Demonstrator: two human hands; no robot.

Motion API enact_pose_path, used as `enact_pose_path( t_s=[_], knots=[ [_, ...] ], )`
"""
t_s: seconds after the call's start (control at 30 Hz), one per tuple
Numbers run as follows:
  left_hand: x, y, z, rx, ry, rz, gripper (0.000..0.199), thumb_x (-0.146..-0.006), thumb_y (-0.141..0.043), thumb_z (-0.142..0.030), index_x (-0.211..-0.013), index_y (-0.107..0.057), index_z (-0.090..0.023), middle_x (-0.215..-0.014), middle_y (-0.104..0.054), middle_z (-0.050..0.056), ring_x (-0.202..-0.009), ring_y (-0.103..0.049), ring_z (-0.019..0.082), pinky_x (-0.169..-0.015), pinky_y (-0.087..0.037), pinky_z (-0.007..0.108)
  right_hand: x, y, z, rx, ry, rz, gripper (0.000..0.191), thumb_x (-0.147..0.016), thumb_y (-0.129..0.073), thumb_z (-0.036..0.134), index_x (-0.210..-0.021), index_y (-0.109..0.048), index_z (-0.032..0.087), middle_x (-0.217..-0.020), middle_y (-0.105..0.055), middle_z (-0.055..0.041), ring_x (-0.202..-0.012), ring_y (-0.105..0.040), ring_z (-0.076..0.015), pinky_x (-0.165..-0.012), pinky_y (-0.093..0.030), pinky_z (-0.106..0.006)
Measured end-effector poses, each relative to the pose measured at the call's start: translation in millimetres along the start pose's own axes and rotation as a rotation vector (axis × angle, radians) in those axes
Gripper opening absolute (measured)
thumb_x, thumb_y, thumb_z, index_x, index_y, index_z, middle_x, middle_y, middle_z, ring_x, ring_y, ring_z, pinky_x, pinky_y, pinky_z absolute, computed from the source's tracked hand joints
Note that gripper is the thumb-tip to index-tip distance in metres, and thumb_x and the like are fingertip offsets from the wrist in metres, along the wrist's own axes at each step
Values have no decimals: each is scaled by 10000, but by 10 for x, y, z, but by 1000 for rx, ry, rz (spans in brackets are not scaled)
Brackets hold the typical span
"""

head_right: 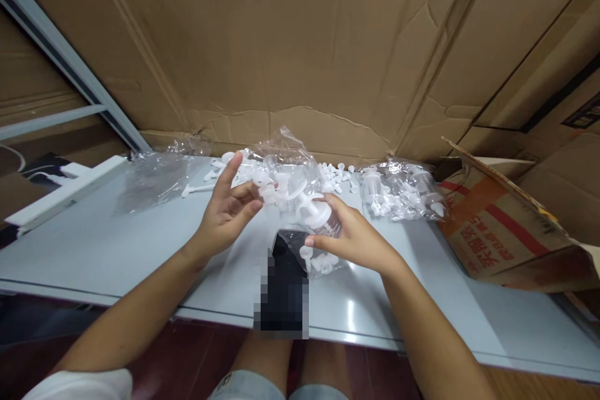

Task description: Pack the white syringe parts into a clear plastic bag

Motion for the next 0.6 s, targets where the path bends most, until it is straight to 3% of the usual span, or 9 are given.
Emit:
enact_pose_path(
  t_s=[0.1, 0.2, 0.33, 0.47, 0.6],
  knots=[
    [25, -12, 0, 0, -11, -29, 655, -872, -564, -237, -1437, -254, -354, -943, -662, 24, -890, -610, 144, -959, -457, 380, -6, -43, 36, -11, 16, 47, 556, -758, -679, 444, -1230, -468, 239, -1191, -583, -59, -1074, -567, -243, -917, -460, -355],
    [15, 0, -46, -16, -48, -41, 588, -872, -560, -224, -1402, -337, -345, -1003, -659, 31, -838, -599, 133, -880, -498, 337, -6, -24, 26, 11, 4, -1, 545, -764, -672, 443, -1227, -470, 240, -1200, -583, -56, -1079, -568, -241, -915, -461, -350],
    [-17, 44, -97, -62, -50, -57, 301, -897, -511, -229, -1195, -548, -261, -1172, -602, 64, -941, -604, 149, -810, -519, 282, -5, 2, 4, 46, -7, -70, 506, -775, -658, 442, -1210, -477, 258, -1176, -601, -42, -1039, -585, -230, -858, -483, -333],
    [-36, 30, -102, -87, -12, 42, 132, -863, -566, -246, -992, -558, -215, -1143, -587, 72, -1076, -573, 193, -846, -502, 293, -3, 18, -4, 102, -10, -100, 475, -775, -654, 445, -1181, -494, 258, -1140, -620, -41, -982, -601, -231, -818, -488, -339],
    [-44, 2, -119, -193, 6, 131, 191, -829, -609, -268, -1006, -552, -221, -1201, -551, 78, -1122, -536, 204, -855, -499, 290, 4, 7, 1, 122, -2, -67, 467, -783, -648, 433, -1186, -488, 257, -1121, -623, -39, -950, -606, -221, -810, -483, -338]
  ],
)
Point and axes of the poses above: each hand's wrist, its own x-axis away from the middle knuckle, its own y-axis out of the back of the hand, z = x × y, the point moved 7 cm from there along -x, towards the middle knuckle
